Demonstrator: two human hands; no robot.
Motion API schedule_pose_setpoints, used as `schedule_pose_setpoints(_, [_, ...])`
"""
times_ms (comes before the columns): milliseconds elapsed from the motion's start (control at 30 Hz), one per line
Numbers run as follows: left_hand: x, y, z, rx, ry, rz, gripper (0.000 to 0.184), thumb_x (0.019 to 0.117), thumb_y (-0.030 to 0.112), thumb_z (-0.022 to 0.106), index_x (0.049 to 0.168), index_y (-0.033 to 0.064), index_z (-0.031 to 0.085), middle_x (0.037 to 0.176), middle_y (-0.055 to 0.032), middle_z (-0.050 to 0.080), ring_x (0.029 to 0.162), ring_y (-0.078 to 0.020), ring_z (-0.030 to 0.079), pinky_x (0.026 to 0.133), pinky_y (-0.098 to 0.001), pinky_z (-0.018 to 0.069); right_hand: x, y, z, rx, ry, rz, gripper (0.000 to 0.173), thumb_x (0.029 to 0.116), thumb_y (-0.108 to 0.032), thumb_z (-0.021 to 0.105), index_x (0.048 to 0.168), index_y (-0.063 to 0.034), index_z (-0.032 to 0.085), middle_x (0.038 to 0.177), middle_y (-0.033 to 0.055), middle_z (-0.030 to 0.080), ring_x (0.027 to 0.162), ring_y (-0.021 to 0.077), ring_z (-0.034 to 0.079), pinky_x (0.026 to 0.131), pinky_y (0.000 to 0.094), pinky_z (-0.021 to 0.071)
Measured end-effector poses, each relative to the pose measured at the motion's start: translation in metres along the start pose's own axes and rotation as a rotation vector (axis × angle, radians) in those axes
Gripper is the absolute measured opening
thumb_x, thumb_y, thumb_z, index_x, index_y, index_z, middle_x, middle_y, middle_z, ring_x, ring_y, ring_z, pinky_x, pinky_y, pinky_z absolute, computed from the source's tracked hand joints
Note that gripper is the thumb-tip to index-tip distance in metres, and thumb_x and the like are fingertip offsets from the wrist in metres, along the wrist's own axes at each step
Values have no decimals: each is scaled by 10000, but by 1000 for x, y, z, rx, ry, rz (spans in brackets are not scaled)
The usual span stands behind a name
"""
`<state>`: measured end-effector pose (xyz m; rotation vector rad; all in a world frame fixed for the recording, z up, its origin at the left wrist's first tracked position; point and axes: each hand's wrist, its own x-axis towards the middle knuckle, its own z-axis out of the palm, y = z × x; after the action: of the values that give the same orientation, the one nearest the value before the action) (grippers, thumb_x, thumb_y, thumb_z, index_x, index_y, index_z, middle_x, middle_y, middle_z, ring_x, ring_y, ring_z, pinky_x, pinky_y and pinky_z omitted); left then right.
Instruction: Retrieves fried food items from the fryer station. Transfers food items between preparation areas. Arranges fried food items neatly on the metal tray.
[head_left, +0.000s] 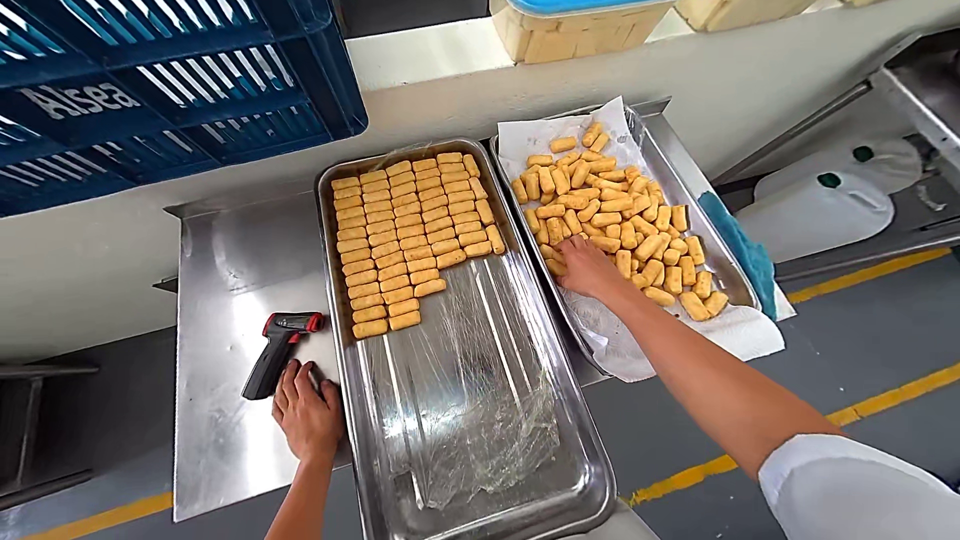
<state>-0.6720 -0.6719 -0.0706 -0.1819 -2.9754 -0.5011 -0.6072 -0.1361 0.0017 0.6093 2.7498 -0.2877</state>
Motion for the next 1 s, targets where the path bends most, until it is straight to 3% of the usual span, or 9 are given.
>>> schedule_pose_setpoints(167, [0, -2, -1, -4, 6, 4, 552, 981, 337, 342, 1361, 33, 601, 1547, -196, 475, 1468, -399, 397, 1185, -598, 266, 2, -4, -9, 75, -69, 57, 649, 820, -201, 828, 1379, -84, 519, 1266, 209, 640, 1082, 437, 667, 847, 652, 533])
schedule_pose_setpoints(300, [2, -2, -1, -5, 0, 10, 545, 982, 332, 353, 1359, 31, 606, 1540, -197, 483, 1462, -397, 407, 1186, -600, 271, -19, -7, -32, 249, 78, 165, 659, 801, -174, 854, 1377, -72, 550, 1255, 236, 649, 1069, 473, 659, 844, 714, 520])
schedule_pose_setpoints(433, [0, -6, 1, 5, -4, 9, 535, 985, 328, 364, 1369, 39, 601, 1543, -198, 479, 1465, -388, 404, 1188, -592, 269, -37, -78, -50, 294, 89, 111, 660, 805, -158, 842, 1387, -77, 541, 1272, 241, 629, 1067, 461, 655, 843, 691, 524])
schedule_pose_setpoints(567, [0, -7, 2, 9, -4, 13, 539, 990, 335, 356, 1376, 44, 595, 1540, -195, 481, 1470, -383, 398, 1189, -595, 265, -17, -150, -13, 166, -6, -160, 613, 791, -125, 821, 1357, -105, 588, 1339, 182, 602, 1217, 414, 602, 884, 638, 541])
schedule_pose_setpoints(667, [0, -6, 2, 8, -3, 13, 548, 988, 340, 351, 1373, 37, 596, 1541, -194, 481, 1467, -387, 402, 1188, -595, 265, -1, -164, 23, 191, 57, -309, 547, 863, -54, 763, 1379, -103, 587, 1398, 164, 584, 1288, 397, 565, 956, 574, 537])
schedule_pose_setpoints(733, [1, -6, 3, 9, -3, 9, 546, 987, 340, 352, 1373, 40, 597, 1543, -193, 480, 1468, -385, 401, 1189, -593, 263, -2, -161, 38, 281, 125, -314, 534, 905, -59, 741, 1410, -90, 572, 1473, 153, 542, 1320, 381, 552, 1014, 542, 525])
schedule_pose_setpoints(867, [0, -8, 4, 11, -5, 7, 541, 988, 341, 354, 1371, 47, 598, 1544, -186, 480, 1468, -378, 401, 1188, -588, 267, -9, -159, 53, 405, 188, -193, 631, 899, -113, 777, 1475, -57, 526, 1511, 200, 491, 1349, 385, 530, 1078, 527, 489])
schedule_pose_setpoints(1000, [0, -5, 2, -2, 6, 20, 547, 986, 343, 350, 1359, 34, 605, 1539, -202, 483, 1460, -404, 407, 1180, -609, 266, -4, -171, 57, 492, 238, -166, 457, 928, -82, 734, 1367, -28, 618, 1421, 217, 555, 1251, 362, 607, 1030, 484, 533])
